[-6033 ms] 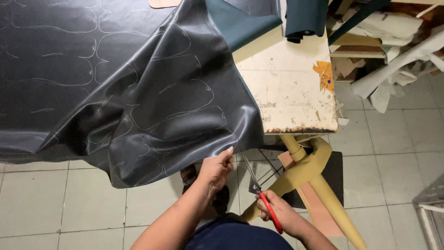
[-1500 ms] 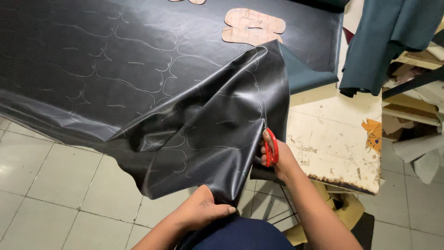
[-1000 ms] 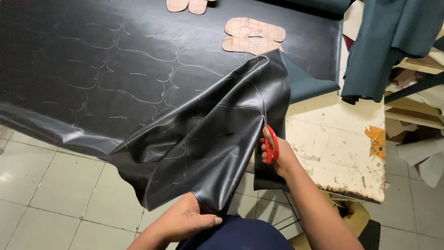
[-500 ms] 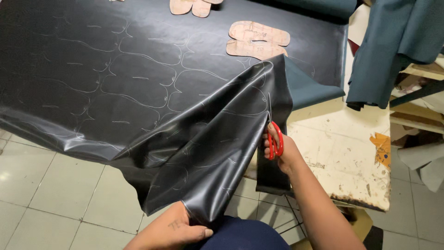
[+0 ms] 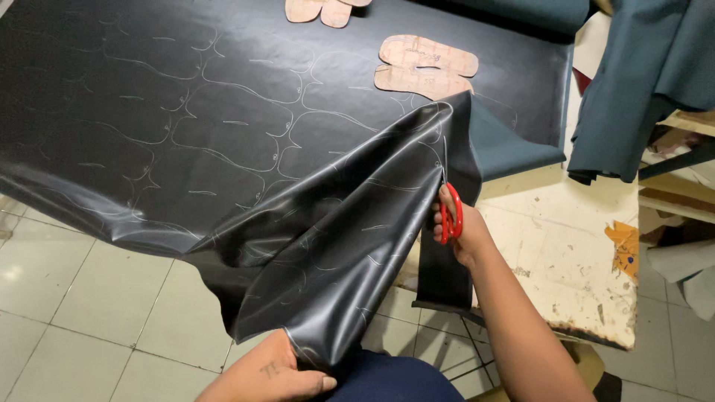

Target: The person uses a wooden shoe sole pattern to trace outlines onto a large sheet of black material with a marking tool. After completing the tracing, the person uses scissors to cut along the marked lines, separating individual sole shapes from the sheet.

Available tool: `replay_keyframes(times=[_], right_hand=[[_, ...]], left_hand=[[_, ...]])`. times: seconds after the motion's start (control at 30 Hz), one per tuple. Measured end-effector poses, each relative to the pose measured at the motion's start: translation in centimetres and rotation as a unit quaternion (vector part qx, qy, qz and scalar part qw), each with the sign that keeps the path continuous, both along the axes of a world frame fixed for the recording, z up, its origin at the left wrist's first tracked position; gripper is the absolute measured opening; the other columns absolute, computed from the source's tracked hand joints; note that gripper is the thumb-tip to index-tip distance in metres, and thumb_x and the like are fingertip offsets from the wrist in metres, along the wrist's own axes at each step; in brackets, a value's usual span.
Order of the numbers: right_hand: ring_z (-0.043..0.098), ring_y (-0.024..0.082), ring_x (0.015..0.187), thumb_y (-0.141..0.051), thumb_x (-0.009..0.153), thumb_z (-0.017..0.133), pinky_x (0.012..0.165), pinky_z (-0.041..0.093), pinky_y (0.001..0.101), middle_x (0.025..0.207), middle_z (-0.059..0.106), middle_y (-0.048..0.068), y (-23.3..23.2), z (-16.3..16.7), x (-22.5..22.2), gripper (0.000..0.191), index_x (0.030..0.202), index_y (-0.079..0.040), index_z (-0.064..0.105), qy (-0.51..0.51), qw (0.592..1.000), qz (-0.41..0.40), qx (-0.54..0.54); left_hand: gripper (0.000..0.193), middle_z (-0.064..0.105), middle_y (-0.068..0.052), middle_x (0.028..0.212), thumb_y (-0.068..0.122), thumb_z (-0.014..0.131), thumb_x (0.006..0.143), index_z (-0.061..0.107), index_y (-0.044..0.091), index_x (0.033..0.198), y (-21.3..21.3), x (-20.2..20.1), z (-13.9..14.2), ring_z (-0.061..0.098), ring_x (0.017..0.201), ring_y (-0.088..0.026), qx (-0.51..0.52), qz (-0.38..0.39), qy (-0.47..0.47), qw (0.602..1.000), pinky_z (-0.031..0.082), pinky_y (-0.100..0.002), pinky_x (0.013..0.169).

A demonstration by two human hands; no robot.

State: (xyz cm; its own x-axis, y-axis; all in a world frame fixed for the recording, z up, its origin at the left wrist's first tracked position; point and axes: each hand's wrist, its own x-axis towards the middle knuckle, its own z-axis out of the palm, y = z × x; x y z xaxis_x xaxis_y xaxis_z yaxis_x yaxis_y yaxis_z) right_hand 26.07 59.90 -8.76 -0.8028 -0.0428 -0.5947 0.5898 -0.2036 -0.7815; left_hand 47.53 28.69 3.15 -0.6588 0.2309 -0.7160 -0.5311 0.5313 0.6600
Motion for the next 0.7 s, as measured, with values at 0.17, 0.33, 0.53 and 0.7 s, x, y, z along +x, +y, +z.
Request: replay_keyframes(times=[0.17, 0.33, 0.53, 0.7], right_hand=[[0.051, 0.01, 0.049, -0.048, 0.094, 0.071, 0.047, 0.042, 0.024, 0.066, 0.057, 0.0, -0.5, -0.4, -0.1, 0.042, 0.087, -0.008, 0.061, 0.009, 1.0, -0.018, -0.005], [0.05, 0.01, 0.05, -0.047, 0.092, 0.072, 0.047, 0.043, 0.0246, 0.067, 0.057, -0.001, -0.4, -1.3, -0.9, 0.041, 0.088, -0.007, 0.064, 0.037, 0.999, -0.016, 0.009], [0.055, 0.012, 0.052, -0.054, 0.093, 0.066, 0.05, 0.047, 0.0273, 0.068, 0.058, -0.002, -0.6, -1.0, -3.6, 0.043, 0.087, -0.013, 0.062, 0.038, 0.999, -0.004, -0.028], [0.055, 0.012, 0.053, -0.056, 0.092, 0.068, 0.051, 0.046, 0.0278, 0.068, 0.058, -0.002, -1.0, -0.8, -4.0, 0.044, 0.086, -0.013, 0.062, 0.042, 0.998, -0.002, -0.04]], left_hand=[[0.053, 0.041, 0.001, 0.043, 0.026, 0.083, 0.077, 0.046, 0.001, 0.047, -0.6, 0.2, 0.2, 0.042, 0.042, -0.009, 0.046, 0.012, -0.019, 0.999, 0.029, -0.033, 0.043], [0.035, 0.054, -0.001, 0.055, 0.025, 0.081, 0.074, 0.057, 0.003, 0.061, -1.2, 0.4, -0.1, 0.054, 0.055, -0.008, 0.066, 0.026, -0.022, 0.997, 0.039, -0.03, 0.052], [0.057, 0.052, -0.005, 0.061, 0.041, 0.092, 0.072, 0.052, 0.001, 0.064, -2.0, 1.0, -2.6, 0.053, 0.06, -0.011, -0.121, -0.013, -0.048, 0.991, 0.039, -0.031, 0.055], [0.054, 0.056, -0.004, 0.061, 0.04, 0.097, 0.069, 0.055, 0.005, 0.064, -2.5, 1.8, -4.5, 0.056, 0.061, -0.009, -0.135, 0.022, -0.033, 0.99, 0.044, -0.028, 0.054]])
